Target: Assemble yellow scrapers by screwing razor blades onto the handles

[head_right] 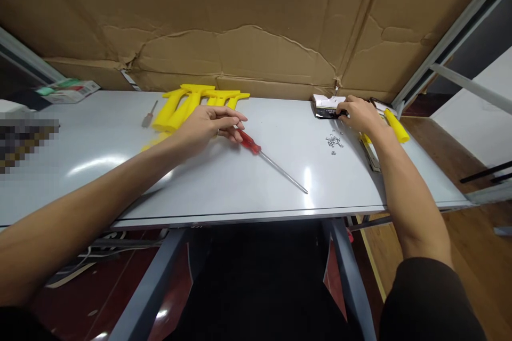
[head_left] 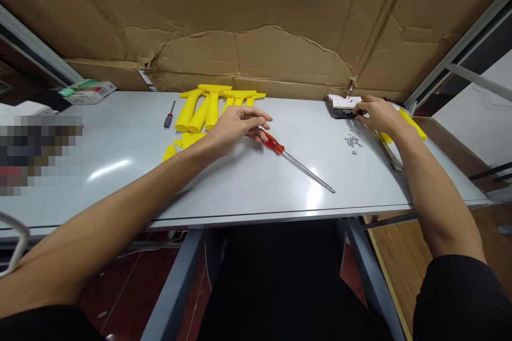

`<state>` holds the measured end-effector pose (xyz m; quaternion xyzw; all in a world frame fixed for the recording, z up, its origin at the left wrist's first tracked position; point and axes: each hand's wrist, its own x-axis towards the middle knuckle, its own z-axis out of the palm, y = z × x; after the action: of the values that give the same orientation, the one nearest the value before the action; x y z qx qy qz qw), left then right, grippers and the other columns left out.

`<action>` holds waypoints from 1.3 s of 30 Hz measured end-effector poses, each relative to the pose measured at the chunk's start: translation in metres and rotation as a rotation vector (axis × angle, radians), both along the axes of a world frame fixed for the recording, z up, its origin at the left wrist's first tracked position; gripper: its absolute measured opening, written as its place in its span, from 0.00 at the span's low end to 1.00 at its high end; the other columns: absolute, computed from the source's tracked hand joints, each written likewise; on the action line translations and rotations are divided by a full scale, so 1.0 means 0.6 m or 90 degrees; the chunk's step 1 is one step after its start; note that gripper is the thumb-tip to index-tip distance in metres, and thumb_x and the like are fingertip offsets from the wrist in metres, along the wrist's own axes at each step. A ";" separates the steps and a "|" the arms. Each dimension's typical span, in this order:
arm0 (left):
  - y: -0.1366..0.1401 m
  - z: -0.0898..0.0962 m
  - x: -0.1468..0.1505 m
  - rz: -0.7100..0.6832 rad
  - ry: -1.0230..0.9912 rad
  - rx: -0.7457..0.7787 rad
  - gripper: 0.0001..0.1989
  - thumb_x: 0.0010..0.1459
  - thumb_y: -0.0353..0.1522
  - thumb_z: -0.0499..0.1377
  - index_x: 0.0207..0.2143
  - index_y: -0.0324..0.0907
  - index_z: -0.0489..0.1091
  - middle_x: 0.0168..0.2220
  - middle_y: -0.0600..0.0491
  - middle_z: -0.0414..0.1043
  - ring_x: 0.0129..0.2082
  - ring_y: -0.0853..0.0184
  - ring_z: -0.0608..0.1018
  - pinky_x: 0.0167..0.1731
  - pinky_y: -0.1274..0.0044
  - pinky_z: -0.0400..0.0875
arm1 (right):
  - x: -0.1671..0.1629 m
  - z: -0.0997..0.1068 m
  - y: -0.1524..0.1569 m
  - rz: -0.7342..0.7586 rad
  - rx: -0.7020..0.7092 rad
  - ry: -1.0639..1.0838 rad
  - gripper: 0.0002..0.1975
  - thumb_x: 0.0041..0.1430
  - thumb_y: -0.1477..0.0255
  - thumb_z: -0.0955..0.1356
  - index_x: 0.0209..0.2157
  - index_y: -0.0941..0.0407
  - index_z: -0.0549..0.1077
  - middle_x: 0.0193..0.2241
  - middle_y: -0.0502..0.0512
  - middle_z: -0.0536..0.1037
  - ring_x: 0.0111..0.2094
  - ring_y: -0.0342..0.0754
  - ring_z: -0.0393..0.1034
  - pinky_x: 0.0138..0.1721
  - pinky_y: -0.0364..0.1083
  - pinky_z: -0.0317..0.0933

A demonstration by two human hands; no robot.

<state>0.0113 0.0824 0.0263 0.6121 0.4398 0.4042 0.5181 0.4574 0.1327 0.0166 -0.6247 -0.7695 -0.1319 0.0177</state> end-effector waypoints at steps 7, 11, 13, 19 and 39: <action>0.000 -0.001 -0.001 -0.001 -0.001 0.011 0.05 0.63 0.24 0.62 0.39 0.34 0.79 0.33 0.48 0.80 0.25 0.67 0.83 0.27 0.76 0.80 | 0.007 0.013 -0.007 0.021 0.023 0.130 0.18 0.66 0.65 0.64 0.50 0.51 0.82 0.46 0.58 0.81 0.46 0.53 0.75 0.53 0.54 0.68; 0.000 -0.002 0.000 -0.007 0.009 0.016 0.05 0.63 0.24 0.61 0.38 0.34 0.79 0.33 0.48 0.80 0.25 0.67 0.83 0.28 0.76 0.80 | 0.013 -0.009 0.005 0.035 0.051 0.113 0.32 0.66 0.62 0.65 0.70 0.55 0.68 0.66 0.63 0.68 0.66 0.64 0.63 0.67 0.62 0.60; 0.000 -0.003 0.000 -0.010 0.014 0.018 0.05 0.63 0.24 0.61 0.38 0.34 0.79 0.33 0.49 0.80 0.25 0.67 0.83 0.27 0.76 0.80 | 0.018 -0.024 0.016 0.059 0.012 0.098 0.34 0.66 0.61 0.65 0.72 0.53 0.65 0.69 0.61 0.65 0.69 0.64 0.59 0.71 0.63 0.57; -0.002 -0.004 -0.002 -0.013 0.017 0.032 0.06 0.63 0.25 0.61 0.39 0.34 0.79 0.33 0.49 0.79 0.26 0.67 0.84 0.28 0.77 0.80 | 0.035 -0.029 0.023 0.057 -0.029 0.088 0.33 0.64 0.60 0.69 0.69 0.51 0.69 0.63 0.64 0.69 0.65 0.65 0.62 0.70 0.65 0.59; 0.004 -0.002 -0.004 -0.025 0.005 0.019 0.06 0.64 0.25 0.61 0.39 0.35 0.79 0.34 0.48 0.80 0.26 0.67 0.84 0.29 0.75 0.81 | -0.051 -0.010 0.065 0.027 0.061 0.096 0.33 0.75 0.55 0.51 0.65 0.55 0.71 0.60 0.67 0.74 0.62 0.63 0.66 0.64 0.62 0.61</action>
<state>0.0091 0.0848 0.0253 0.6300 0.4236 0.3981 0.5149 0.4270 0.1719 0.0108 -0.6149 -0.7718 -0.1204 0.1082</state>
